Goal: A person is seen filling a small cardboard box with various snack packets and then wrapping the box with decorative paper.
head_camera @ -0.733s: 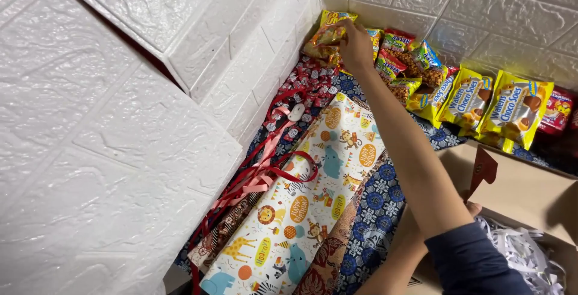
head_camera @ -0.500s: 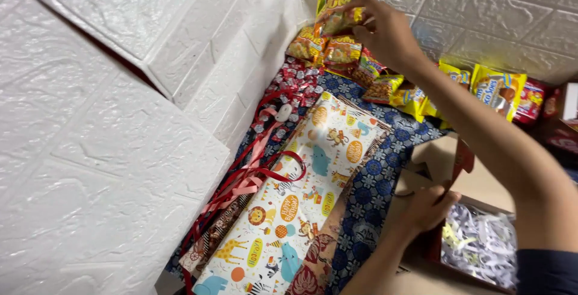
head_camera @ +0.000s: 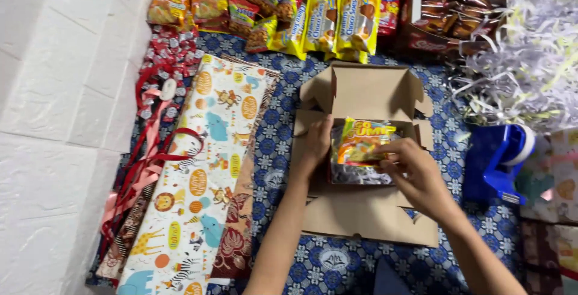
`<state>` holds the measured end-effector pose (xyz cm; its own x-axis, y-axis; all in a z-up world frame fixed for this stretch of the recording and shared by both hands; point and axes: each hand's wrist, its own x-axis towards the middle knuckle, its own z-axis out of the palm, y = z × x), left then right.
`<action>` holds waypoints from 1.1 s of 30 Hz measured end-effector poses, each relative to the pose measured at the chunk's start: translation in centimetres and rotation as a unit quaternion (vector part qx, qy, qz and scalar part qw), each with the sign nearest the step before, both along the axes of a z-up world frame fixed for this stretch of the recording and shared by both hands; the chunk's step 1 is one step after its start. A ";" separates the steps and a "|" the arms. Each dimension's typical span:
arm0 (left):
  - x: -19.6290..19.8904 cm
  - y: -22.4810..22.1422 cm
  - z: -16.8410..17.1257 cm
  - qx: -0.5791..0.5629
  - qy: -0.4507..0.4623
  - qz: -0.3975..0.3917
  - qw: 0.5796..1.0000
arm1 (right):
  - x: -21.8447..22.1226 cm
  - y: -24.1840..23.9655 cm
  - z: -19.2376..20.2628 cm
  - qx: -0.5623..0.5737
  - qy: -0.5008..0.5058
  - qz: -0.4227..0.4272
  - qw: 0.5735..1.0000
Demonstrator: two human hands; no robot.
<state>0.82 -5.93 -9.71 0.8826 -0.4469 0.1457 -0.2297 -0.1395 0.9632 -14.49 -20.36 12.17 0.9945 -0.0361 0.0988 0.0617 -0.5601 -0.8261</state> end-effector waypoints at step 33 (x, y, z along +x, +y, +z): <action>0.0 0.1 -4.1 0.089 0.077 0.052 0.992 | 2.2 -0.8 -7.3 -0.369 0.002 0.159 0.916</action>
<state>0.81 -5.81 -13.81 0.9307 -0.3596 -0.0677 -0.0574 -0.3263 0.9435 -12.24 -21.19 4.86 0.9433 0.3311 -0.0245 0.3169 -0.9201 -0.2303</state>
